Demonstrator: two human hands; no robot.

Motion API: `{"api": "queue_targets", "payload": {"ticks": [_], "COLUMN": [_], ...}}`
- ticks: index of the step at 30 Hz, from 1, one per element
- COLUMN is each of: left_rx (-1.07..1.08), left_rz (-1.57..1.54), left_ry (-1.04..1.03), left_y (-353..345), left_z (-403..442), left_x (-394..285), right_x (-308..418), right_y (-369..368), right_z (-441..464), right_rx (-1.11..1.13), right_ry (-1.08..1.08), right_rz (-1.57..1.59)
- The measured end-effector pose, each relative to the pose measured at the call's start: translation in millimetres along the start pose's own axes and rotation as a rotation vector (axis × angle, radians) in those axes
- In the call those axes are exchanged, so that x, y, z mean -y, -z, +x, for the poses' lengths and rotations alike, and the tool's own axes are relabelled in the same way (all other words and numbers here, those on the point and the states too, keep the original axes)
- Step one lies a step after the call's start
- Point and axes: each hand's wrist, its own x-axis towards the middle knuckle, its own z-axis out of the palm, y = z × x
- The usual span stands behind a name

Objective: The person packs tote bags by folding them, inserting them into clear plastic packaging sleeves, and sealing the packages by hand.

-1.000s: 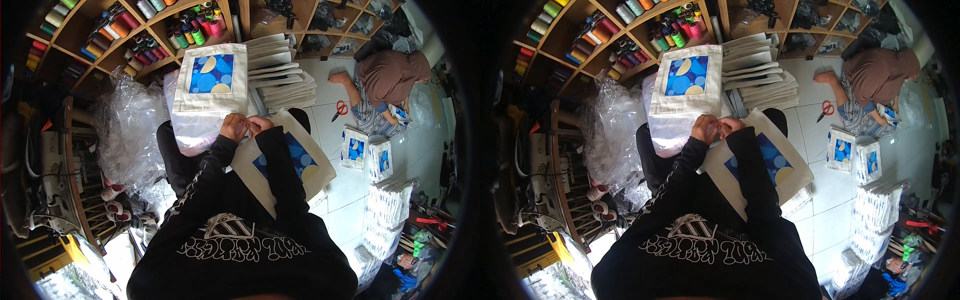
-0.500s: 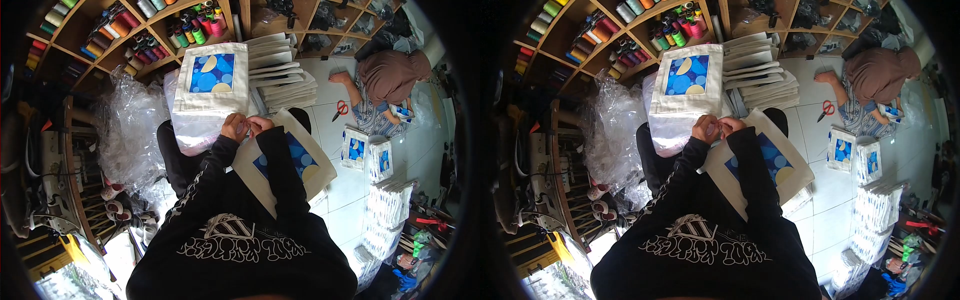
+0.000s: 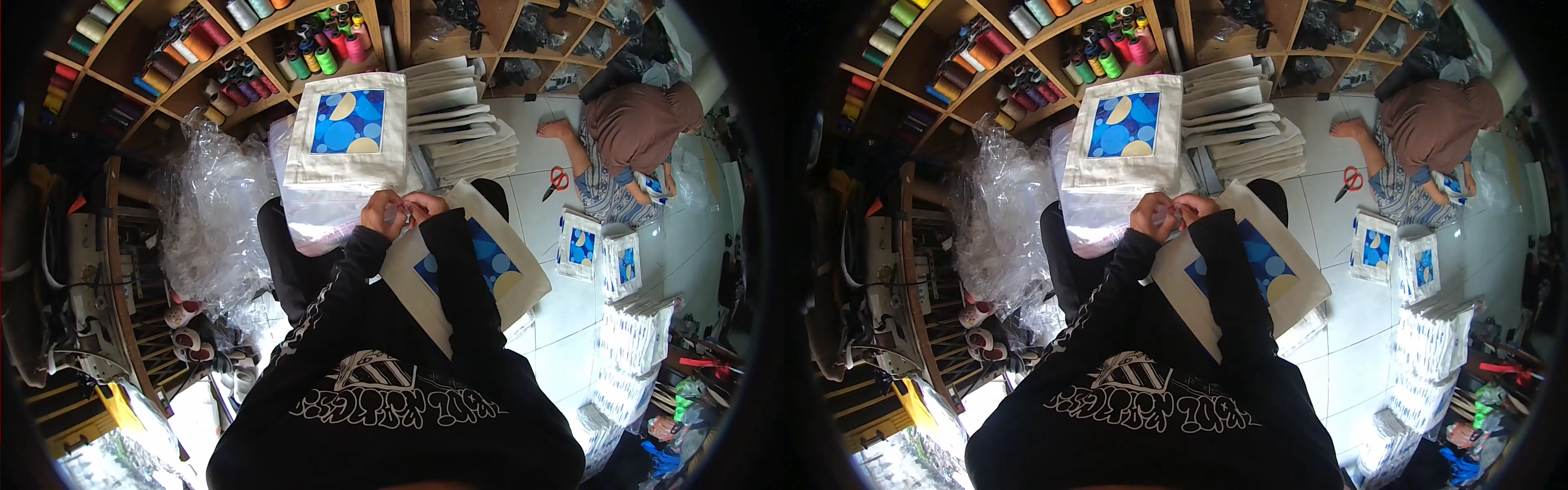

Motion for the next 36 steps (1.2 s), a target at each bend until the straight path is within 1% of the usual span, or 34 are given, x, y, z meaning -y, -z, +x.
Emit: {"api": "queue_targets", "payload": {"ticks": [1, 3, 4, 6, 7, 9, 11, 13, 15, 16, 18, 20, 24, 26, 32, 36], "left_rx": [0.000, -0.011, -0.013, 0.012, 0.012, 0.023, 0.030, 0.036, 0.010, 0.011, 0.015, 0.007, -0.044, -0.042, -0.033, -0.020], "left_rz": [0.000, -0.067, -0.067, -0.022, -0.022, 0.050, 0.060, 0.072, 0.149, 0.149, 0.243, 0.248, 0.248, 0.212, 0.143, 0.103], "left_ry": [0.003, 0.103, 0.103, 0.004, 0.004, -0.068, -0.081, -0.095, -0.189, -0.189, -0.252, -0.258, -0.272, -0.263, -0.240, -0.231], "left_y": [0.7, 1.4, 1.6, 2.3, 2.8, 4.8, 5.8, 5.6, 2.7, 1.6, 0.8, -1.7, -7.3, -7.6, -8.9, -8.8], "left_z": [0.1, 1.8, 3.5, 5.1, 5.0, 6.2, 6.6, 6.5, 5.1, 4.0, 2.8, 2.5, 3.7, 3.6, 1.4, 1.2], "left_x": [-1.4, -1.0, -0.7, 1.3, 1.9, -1.8, -3.0, -2.2, 1.8, 3.6, 4.6, 6.1, 10.5, 12.3, 13.8, 13.9], "right_x": [0.2, 2.2, 3.7, 4.6, 4.9, 3.5, 4.0, 6.9, 7.1, 7.2, 3.6, 0.7, 3.3, 7.0, -9.3, -11.5], "right_y": [-0.5, -1.7, -1.2, -1.1, -1.1, -0.2, 0.0, 0.7, 1.4, 1.3, 1.0, 0.6, -1.2, -2.5, -4.2, -5.8], "right_z": [-1.1, -2.8, -3.1, -2.9, -2.6, -2.5, -1.7, -2.3, -2.5, -2.3, -1.5, -0.8, -0.4, -1.2, 9.1, 11.7], "right_rx": [-0.007, -0.011, -0.008, -0.003, 0.001, 0.004, 0.027, 0.027, 0.025, 0.030, 0.034, 0.022, 0.006, -0.046, -0.040, -0.067], "right_ry": [-0.009, -0.018, -0.007, 0.003, -0.011, -0.027, -0.045, -0.049, -0.054, -0.039, -0.025, -0.075, -0.096, -0.185, -0.150, -0.156], "right_rz": [0.001, 0.002, 0.005, 0.009, 0.011, 0.014, 0.068, 0.054, 0.039, 0.046, 0.055, 0.113, 0.144, 0.260, 0.170, 0.173]}}
